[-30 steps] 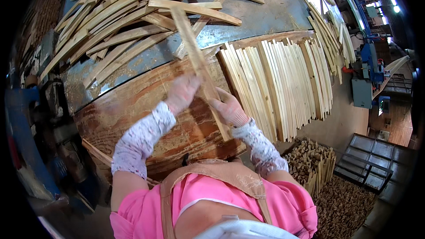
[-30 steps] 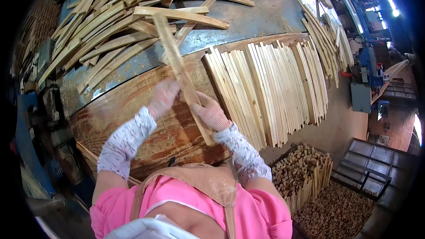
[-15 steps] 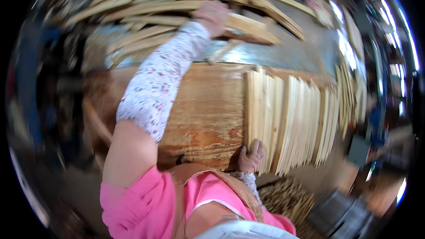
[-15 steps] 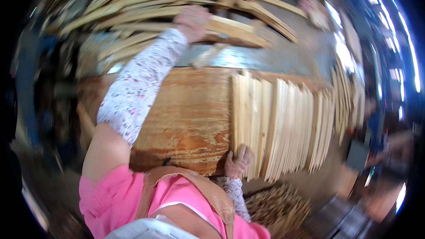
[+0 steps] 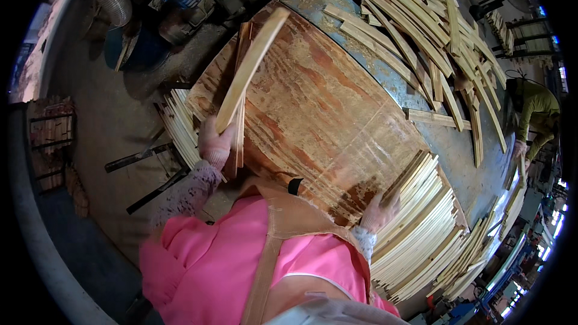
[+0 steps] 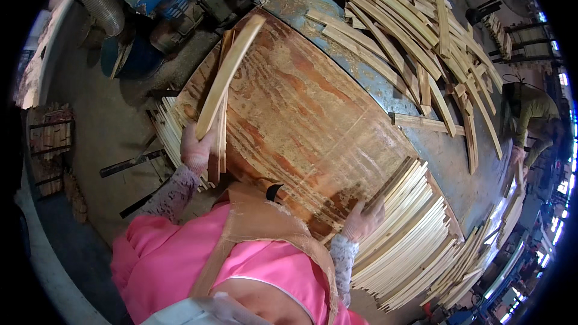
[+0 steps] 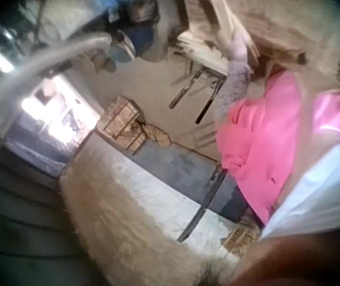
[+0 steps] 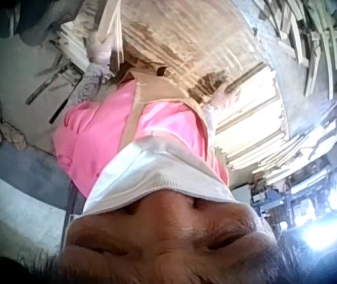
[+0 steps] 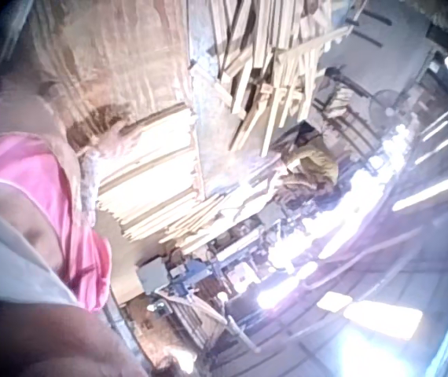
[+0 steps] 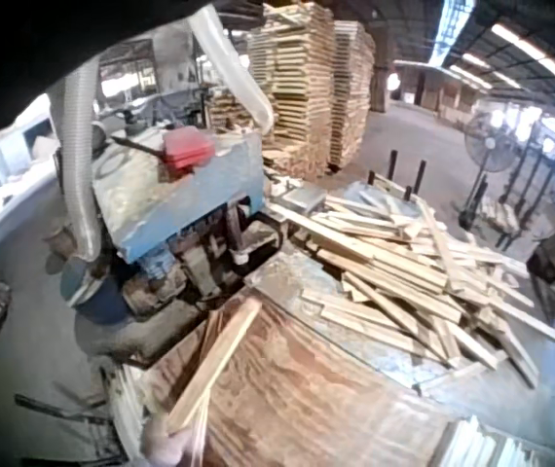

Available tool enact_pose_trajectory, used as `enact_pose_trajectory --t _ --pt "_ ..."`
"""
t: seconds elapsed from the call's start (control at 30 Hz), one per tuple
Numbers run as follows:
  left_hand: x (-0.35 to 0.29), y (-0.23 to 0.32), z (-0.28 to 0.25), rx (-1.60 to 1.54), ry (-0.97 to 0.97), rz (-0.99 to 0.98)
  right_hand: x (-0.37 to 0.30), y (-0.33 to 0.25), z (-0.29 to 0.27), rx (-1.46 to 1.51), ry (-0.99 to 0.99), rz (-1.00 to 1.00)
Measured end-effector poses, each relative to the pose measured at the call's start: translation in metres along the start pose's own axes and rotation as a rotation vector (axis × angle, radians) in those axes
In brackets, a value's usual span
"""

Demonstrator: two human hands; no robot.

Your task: The person sorts thin wooden strips on a workbench in a workshop. They pick up individual strips from a disorganized pile and place them into a neat, aligned stack. The person handles the wood by hand, organizing the pieces one by one.

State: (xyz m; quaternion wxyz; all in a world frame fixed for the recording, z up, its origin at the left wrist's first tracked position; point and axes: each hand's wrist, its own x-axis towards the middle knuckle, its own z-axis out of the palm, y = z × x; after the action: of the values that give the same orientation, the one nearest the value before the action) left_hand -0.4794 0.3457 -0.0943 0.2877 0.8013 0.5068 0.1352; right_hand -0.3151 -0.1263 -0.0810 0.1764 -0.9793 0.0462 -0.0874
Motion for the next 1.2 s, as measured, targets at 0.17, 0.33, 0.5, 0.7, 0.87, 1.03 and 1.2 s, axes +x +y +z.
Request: enact_pose_trajectory --t 0.17,0.33,0.5,0.7,0.87,1.03,1.2 --pt "-0.037 -0.032 0.018 0.071 0.041 -0.232 0.019 -0.019 0.039 0.053 0.038 -0.251" --pt "-0.044 -0.030 0.039 0.078 -0.005 -0.320 -0.004 -0.025 0.057 0.079 0.011 -0.238" --pt "-0.018 -0.001 0.051 0.157 0.020 0.222 -0.018 -0.007 0.057 0.032 -0.049 -0.246" --pt "-0.003 0.182 0.177 0.066 -0.374 0.753 0.012 -0.026 0.045 0.178 -0.109 -0.088" --pt "-0.058 0.367 0.323 0.183 -0.538 1.158 0.038 -0.027 0.052 0.612 -0.133 0.074" --pt "-0.061 0.457 0.388 0.431 -0.824 1.177 0.079 -0.029 0.050 1.043 -0.198 0.530" --pt "-0.065 0.417 0.297 0.155 -1.377 0.901 0.153 -0.025 0.056 1.478 -0.102 0.884"
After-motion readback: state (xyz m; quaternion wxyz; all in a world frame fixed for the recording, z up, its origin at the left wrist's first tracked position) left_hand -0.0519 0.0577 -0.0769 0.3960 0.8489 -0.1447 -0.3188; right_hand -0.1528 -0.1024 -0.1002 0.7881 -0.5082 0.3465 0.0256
